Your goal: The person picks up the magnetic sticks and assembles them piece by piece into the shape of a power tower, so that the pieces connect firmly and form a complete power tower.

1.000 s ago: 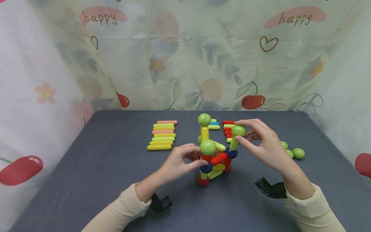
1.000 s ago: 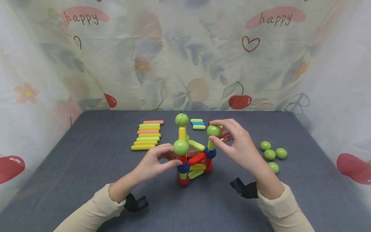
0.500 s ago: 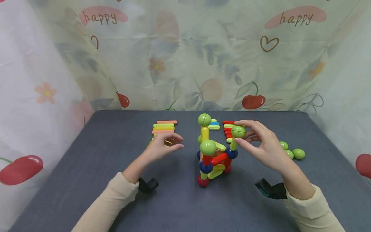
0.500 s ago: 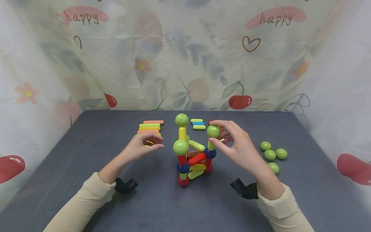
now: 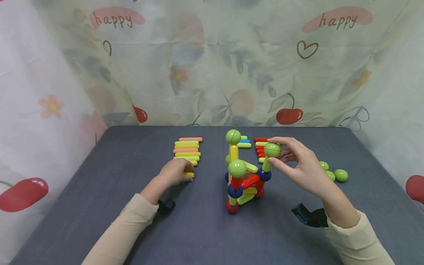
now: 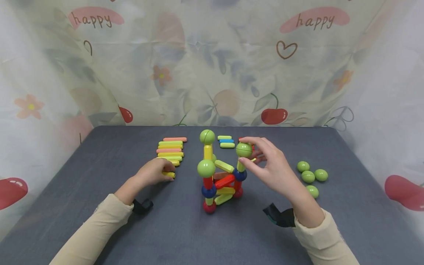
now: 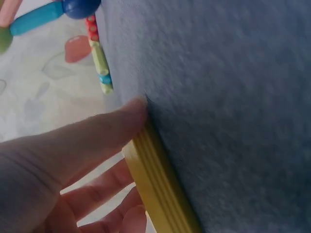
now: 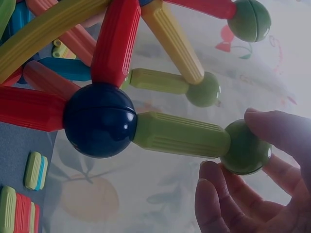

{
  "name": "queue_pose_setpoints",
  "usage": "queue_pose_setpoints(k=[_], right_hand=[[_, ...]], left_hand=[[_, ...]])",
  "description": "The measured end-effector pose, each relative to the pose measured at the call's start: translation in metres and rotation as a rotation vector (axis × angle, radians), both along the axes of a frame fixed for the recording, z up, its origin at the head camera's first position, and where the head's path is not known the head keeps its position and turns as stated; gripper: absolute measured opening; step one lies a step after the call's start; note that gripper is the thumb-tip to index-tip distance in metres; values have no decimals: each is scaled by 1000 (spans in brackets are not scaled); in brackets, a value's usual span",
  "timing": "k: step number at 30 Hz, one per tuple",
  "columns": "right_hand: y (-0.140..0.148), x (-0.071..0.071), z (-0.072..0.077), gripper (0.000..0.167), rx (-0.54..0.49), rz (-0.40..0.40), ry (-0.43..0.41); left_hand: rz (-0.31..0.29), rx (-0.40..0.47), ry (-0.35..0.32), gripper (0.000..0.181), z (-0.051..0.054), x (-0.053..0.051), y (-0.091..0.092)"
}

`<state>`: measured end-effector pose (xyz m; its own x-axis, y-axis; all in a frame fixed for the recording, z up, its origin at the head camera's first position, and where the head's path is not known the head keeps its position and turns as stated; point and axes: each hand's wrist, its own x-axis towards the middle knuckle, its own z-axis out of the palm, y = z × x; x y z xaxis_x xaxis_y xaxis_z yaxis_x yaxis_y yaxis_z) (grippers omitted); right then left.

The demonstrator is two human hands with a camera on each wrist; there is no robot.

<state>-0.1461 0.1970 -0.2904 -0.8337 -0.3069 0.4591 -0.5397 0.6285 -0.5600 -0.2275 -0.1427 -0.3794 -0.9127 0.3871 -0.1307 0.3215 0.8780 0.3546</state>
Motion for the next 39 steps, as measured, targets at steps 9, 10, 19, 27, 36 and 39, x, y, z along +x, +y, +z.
queue_pose_setpoints(k=[9, 10, 19, 27, 36, 39], right_hand=[[0, 0, 0, 43, 4, -7, -13], [0, 0, 0, 43, 4, -7, -11], [0, 0, 0, 43, 6, -6, 2], [0, 0, -1, 43, -2, 1, 11], [1, -1, -2, 45, -1, 5, 21], [1, -1, -2, 45, -6, 9, 21]], left_hand=[[-33, 395, 52, 17, 34, 16, 7], [-28, 465, 64, 17, 42, 20, 9], [-48, 1098, 390, 24, 108, 67, 32], [-220, 1084, 615, 27, 114, 87, 69], [-262, 903, 652, 23, 91, 85, 105], [-245, 864, 666, 21, 83, 83, 110]])
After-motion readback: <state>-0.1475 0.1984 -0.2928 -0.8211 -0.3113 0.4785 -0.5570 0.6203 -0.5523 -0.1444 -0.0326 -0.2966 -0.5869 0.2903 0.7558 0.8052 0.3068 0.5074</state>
